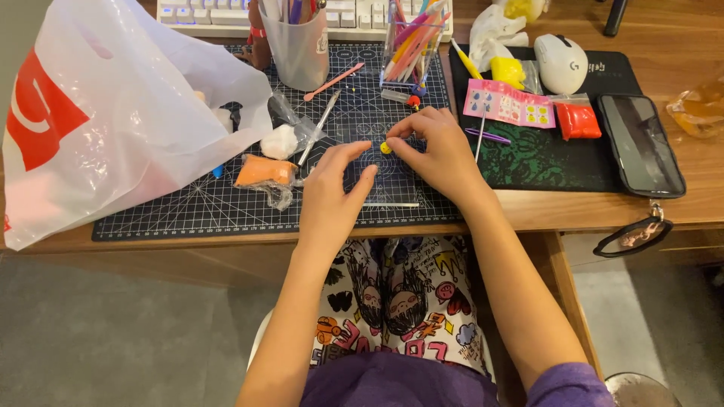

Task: Using a metal tool to add fine details to a small clay object and handling craft materials on a cutting mat.

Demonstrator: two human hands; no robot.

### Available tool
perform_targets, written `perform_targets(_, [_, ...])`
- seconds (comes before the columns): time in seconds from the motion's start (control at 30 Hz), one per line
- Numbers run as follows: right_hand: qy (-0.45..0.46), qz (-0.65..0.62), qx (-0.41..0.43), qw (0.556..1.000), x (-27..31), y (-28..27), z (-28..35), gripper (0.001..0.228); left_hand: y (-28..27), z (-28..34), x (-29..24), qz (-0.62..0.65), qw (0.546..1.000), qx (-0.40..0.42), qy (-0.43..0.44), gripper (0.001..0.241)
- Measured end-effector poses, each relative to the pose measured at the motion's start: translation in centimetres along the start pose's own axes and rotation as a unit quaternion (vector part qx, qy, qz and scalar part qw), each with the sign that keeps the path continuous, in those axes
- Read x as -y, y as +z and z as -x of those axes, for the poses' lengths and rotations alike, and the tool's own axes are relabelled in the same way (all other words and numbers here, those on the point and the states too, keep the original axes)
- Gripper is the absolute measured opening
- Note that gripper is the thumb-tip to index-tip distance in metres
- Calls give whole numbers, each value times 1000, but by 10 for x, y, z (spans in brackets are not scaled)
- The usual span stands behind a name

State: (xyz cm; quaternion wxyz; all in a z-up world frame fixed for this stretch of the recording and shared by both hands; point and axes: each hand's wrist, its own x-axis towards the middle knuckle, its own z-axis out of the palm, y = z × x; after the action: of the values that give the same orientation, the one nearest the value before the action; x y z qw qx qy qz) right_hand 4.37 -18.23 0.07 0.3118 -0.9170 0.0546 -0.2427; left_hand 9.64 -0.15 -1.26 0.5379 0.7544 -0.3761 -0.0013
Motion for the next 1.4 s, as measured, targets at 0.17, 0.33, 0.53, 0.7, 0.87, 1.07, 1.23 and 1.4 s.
perform_targets(0.17, [2, -10, 3, 1000, 3, -1, 2, 7, -2, 0, -1, -19, 1000, 11, 2, 29])
perform_targets(0.33, [4, -20, -3, 1000, 0, 1, 2, 6, -2, -4, -4, -28, 999, 31, -8, 31])
perform_targets(0.53, [8, -25, -2, 1000, -9, 4, 0, 6, -1, -8, -4, -69, 996, 53, 4, 38])
perform_targets(0.7, [18, -40, 0, 999, -7, 4, 1, 11, -2, -8, -4, -60, 996, 65, -8, 39])
perform_targets(0.87, [4, -36, 7, 999, -7, 2, 1, 10, -1, -8, -4, -51, 997, 60, -12, 39])
perform_targets(1.07, [-58, -60, -25, 996, 7, -6, 9, 7, 0, -6, -1, -37, 998, 45, -7, 47])
perform_targets(1.23, [-77, -76, 23, 994, 32, -11, 26, 10, -2, -6, -6, -26, 999, 47, -4, 54])
perform_targets(1.4, [-75, -54, 54, 994, 34, -10, 28, 7, -3, -6, -8, -24, 998, 51, -9, 63])
